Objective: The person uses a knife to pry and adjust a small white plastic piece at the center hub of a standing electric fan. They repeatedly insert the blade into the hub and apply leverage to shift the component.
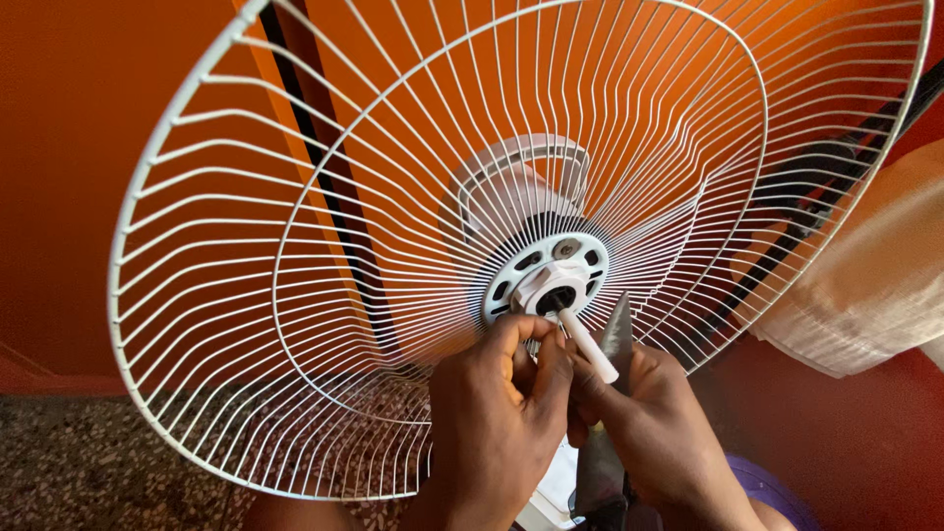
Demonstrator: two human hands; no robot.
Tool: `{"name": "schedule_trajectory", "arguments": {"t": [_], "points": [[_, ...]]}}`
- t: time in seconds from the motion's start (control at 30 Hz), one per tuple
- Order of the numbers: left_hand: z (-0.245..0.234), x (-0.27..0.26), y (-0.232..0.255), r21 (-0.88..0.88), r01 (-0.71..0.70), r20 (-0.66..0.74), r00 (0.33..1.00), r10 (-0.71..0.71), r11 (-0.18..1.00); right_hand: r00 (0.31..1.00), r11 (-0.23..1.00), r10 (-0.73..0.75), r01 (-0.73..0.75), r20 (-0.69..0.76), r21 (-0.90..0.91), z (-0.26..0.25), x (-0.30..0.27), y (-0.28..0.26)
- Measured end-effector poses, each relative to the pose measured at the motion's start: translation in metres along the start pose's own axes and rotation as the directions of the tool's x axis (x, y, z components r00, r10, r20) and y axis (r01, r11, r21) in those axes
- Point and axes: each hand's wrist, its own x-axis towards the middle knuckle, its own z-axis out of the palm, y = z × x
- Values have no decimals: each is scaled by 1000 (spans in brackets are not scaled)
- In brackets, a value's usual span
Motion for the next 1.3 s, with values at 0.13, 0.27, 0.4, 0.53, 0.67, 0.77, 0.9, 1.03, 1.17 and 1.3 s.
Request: {"name": "schedule_trajectory", "arguments": {"t": [0.13,0.27,0.4,0.53,0.67,0.77,0.9,1.03,1.17,1.3], "points": [[22,-1,4,137,-14,-62,998,23,990,988,992,112,-104,103,-75,-24,4,-5],[33,-25,-9,210,35,-61,998,-23,977,976,982,175,-163,129,-96,-27,-12,9],[23,-23,-26,89,27,-77,997,-20,996,985,972,161,-146,67,-186,-23,-7,8],[22,-30,-25,-137,133,-94,985,-146,982,986,982,162,-164,-28,-93,-40,-13,7],[10,-25,-17,-132,123,-78,988,-134,984,982,983,178,-181,-68,-43,-51,-12,-7],[6,-28,-11,-90,156,2,988,-156,984,961,968,249,-251,-117,1,-59,-16,-13],[6,-37,-3,-158,119,12,993,-118,980,997,990,73,-76,31,119,-66,-20,-15],[8,-38,11,-108,-53,-147,988,36,993,993,959,-53,22,103,284,-80,-21,-19],[6,-41,30,-100,-216,-108,973,205,971,997,963,-51,36,50,266,-81,-28,-29],[7,-37,48,-208,-273,-15,961,276,939,999,977,-13,5,34,215,-76,-38,-41]]}}
